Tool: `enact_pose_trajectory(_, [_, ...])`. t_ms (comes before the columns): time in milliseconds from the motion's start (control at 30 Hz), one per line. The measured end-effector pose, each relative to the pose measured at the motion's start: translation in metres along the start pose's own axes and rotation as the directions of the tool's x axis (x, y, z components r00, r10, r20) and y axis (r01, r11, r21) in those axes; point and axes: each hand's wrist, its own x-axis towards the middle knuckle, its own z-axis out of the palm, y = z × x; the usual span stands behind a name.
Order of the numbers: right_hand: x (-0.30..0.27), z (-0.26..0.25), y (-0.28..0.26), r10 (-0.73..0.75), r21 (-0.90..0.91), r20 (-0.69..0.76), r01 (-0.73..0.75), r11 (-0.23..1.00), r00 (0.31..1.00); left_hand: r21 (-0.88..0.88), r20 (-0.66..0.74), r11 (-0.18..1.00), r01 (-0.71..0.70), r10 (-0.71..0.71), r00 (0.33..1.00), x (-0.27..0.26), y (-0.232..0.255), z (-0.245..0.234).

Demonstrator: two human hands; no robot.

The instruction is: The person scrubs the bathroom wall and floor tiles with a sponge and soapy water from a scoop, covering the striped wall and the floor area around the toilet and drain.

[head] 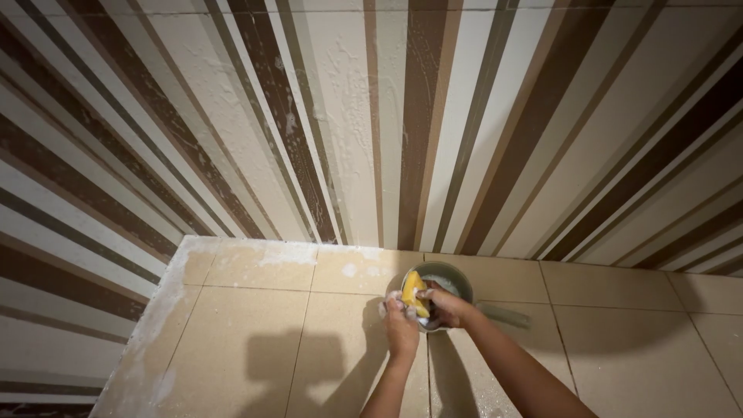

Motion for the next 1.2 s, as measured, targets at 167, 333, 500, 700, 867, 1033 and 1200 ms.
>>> enact_pose_trajectory(167, [0.02,-0.004,0.009,-0.016,0.033,0.004,0.016,0.999,1.0,-0.027,-0.018,0.992,-0.125,0.124,0.992,0.007,-0.031,0.016])
enact_pose_trajectory(333, [0.043,-0.017,0.036,-0.388,-0.87,-0.043,0.156,0.467,0.921,0.094,0.014,0.993,-0.07,0.069,0.997,0.005,-0.05,0.032])
enact_pose_trajectory(500, [0.011,-0.014,0.004,-0.543,-0.953,0.0,0.165,0.255,0.84,0.238,0.113,0.971,0.019,-0.047,0.993,0.009,-0.037,0.036])
enact_pose_trajectory(700, [-0.106,-0.02,-0.138,-0.639,-0.494,-0.13,0.509,0.705,0.758,0.241,0.316,0.947,0.213,-0.284,0.905,-0.012,0.058,0.002])
enact_pose_trajectory(867, [-0.188,-0.055,-0.301,-0.96,-0.817,0.223,0.506,-0.278,-0.168,0.235,0.247,0.964,-0.121,0.062,0.967,-0.024,0.111,-0.012])
enact_pose_trajectory(1033, [-0.248,-0.065,-0.45,-0.582,-0.854,0.514,-0.31,-0.418,-0.631,0.296,0.288,0.952,-0.082,-0.008,0.958,-0.017,0.11,-0.008])
enact_pose_trajectory(1200, [-0.205,-0.083,-0.426,-0.526,-0.687,0.726,-0.431,-0.586,-0.443,0.235,0.25,0.971,-0.035,-0.026,0.968,-0.009,0.086,-0.009])
